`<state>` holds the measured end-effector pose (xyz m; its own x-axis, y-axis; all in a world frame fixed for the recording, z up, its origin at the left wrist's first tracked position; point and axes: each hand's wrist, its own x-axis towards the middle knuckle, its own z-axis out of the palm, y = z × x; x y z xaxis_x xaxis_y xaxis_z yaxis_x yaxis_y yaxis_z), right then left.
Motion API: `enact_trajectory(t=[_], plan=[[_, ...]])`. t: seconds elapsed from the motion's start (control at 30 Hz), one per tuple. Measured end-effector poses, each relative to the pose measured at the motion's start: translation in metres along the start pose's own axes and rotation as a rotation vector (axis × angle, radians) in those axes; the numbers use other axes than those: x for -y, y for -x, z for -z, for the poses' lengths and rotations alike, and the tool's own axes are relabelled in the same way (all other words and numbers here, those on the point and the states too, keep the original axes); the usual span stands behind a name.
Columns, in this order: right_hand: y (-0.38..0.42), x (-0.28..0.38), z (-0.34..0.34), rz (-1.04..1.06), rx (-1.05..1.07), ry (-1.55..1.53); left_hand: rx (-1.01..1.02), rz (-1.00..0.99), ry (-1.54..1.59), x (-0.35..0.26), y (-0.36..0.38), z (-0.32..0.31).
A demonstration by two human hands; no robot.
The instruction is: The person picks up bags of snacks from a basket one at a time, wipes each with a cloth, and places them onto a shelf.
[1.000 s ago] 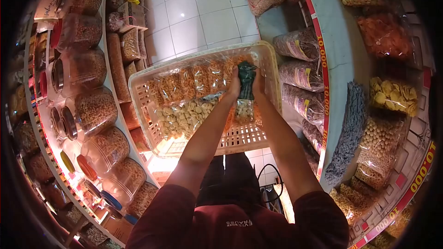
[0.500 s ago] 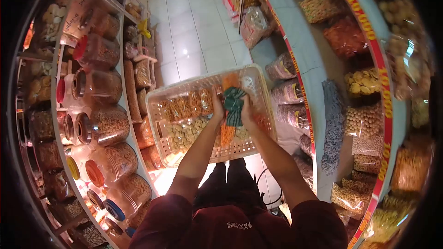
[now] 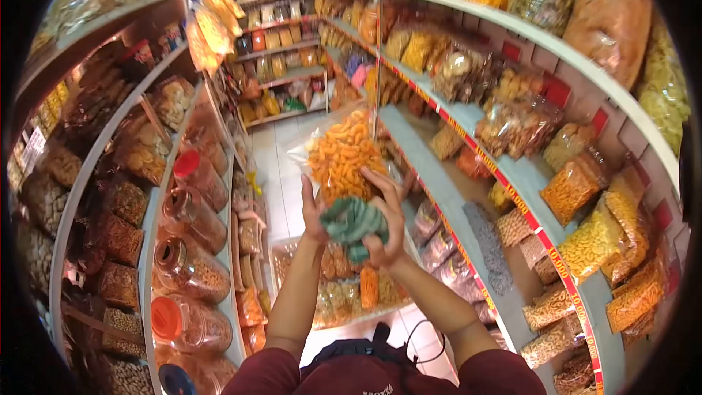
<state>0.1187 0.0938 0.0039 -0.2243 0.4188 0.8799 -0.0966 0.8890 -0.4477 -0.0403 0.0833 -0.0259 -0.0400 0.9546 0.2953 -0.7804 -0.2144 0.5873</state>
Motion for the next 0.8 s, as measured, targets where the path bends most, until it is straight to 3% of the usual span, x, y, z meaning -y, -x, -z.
enact_trajectory(t=[0.03, 0.07, 0.13, 0.37, 0.5, 0.57, 0.6, 0.67, 0.73, 0.77, 0.8], plan=[[-0.01, 0.032, 0.005, 0.057, 0.001, -0.01, 0.072, -0.092, -0.074, -0.014, 0.013, -0.036], [-0.017, 0.053, 0.005, 0.105, 0.004, 0.012, 0.321, -0.14, 0.218, -0.013, 0.014, -0.041], [-0.019, 0.085, 0.003, 0.172, 0.01, 0.051, 0.574, -0.151, 0.542, -0.019, 0.026, -0.062], [-0.003, 0.117, 0.021, 0.263, 0.014, 0.122, 0.674, 0.027, 0.818, -0.04, 0.054, -0.131], [-0.007, 0.124, 0.054, 0.37, -0.259, 0.224, 0.642, 0.071, 0.677, -0.032, 0.059, -0.153], [-0.017, 0.135, 0.077, 0.225, -0.499, 0.109, 0.466, 0.086, 0.431, -0.019, 0.055, -0.139], [-0.023, 0.144, 0.087, 0.144, -0.613, 0.034, 0.542, 0.123, 0.468, -0.015, 0.062, -0.153], [-0.043, 0.164, 0.118, 0.034, -0.627, -0.022, 0.608, 0.163, 0.437, 0.0, 0.065, -0.164], [-0.056, 0.172, 0.132, 0.2, -0.33, 0.434, 0.721, 0.171, 0.383, 0.015, 0.065, -0.176], [-0.057, 0.178, 0.135, 0.295, -0.185, 0.628, 0.669, 0.166, 0.477, 0.026, 0.066, -0.177], [-0.044, 0.182, 0.127, 0.222, 0.004, 0.687, 0.615, 0.163, 0.57, 0.04, 0.066, -0.173]])
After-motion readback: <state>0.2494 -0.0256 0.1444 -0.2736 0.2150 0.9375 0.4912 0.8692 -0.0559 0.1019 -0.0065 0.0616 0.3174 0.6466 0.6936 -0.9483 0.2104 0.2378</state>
